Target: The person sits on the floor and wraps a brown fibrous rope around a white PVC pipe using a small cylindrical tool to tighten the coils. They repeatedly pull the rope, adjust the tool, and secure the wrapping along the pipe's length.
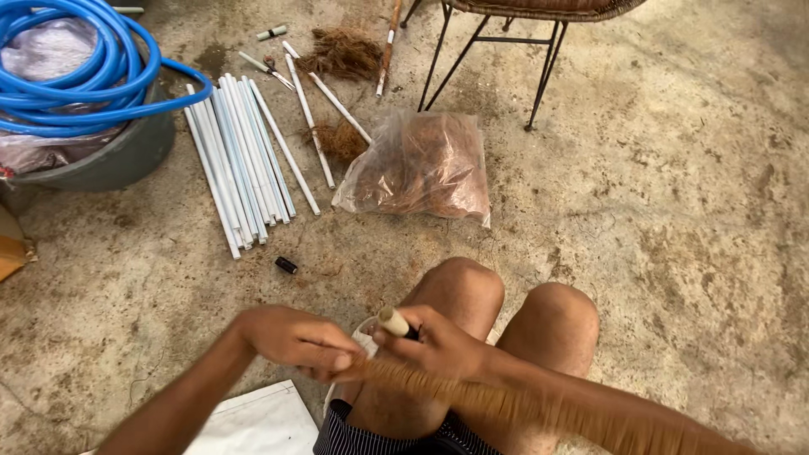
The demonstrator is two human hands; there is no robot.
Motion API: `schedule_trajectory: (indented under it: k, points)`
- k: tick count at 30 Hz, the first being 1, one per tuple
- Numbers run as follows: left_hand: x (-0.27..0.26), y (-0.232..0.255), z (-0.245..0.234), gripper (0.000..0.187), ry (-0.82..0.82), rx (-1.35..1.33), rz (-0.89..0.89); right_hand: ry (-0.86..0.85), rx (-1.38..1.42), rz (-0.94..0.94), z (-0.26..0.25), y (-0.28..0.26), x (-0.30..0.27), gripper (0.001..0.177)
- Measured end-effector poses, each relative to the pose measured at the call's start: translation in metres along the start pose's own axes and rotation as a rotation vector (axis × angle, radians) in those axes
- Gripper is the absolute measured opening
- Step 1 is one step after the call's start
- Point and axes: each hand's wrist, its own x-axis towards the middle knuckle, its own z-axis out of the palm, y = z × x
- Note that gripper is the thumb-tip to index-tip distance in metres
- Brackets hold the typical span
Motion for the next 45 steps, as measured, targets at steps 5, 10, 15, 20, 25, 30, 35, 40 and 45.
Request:
schedule_trajectory:
  k: [5, 10, 15, 20, 25, 30, 35, 40, 45]
  points:
    - [0.038, -0.024, 0.015, 0.042, 0.702, -0.432, 0.304, 0.517, -0.136, 0.084, -0.022, 0.023, 0.015, 0.012]
    - [0.097, -0.026, 0.004, 0.037, 1.215, -0.431, 0.372, 0.669, -0.174, 0.004, -0.039, 0.020, 0.026, 0.014]
    - [0.134, 0.011, -0.008, 0.035, 1.557, 0.398, 0.198, 0.770, -0.298, 0.011, -0.058, -0.019, 0.033, 0.029]
    - [0.161, 0.057, -0.006, 0.026, 1.594, 0.640, -0.063, 0.786, -0.503, -0.096, -0.067, -0.058, 0.031, 0.026]
    - [0.163, 0.079, 0.002, 0.027, 1.414, 0.715, 0.202, 0.728, -0.520, -0.112, -0.081, -0.082, 0.006, 0.023]
    - [0.144, 0.080, 0.001, 0.049, 1.099, 0.262, 0.164, 0.731, -0.390, -0.146, -0.094, -0.085, -0.018, 0.035]
    - [0.148, 0.065, -0.015, 0.062, 0.693, -0.058, 0.344, 0.655, -0.330, -0.164, -0.097, -0.085, -0.028, 0.039]
    - [0.147, 0.048, -0.010, 0.053, 0.756, -0.502, 0.347, 0.552, -0.401, -0.250, -0.095, -0.084, -0.035, 0.034]
    - [0.143, 0.045, -0.008, 0.044, 0.757, -0.695, 0.357, 0.552, -0.448, -0.294, -0.104, -0.072, -0.041, 0.032]
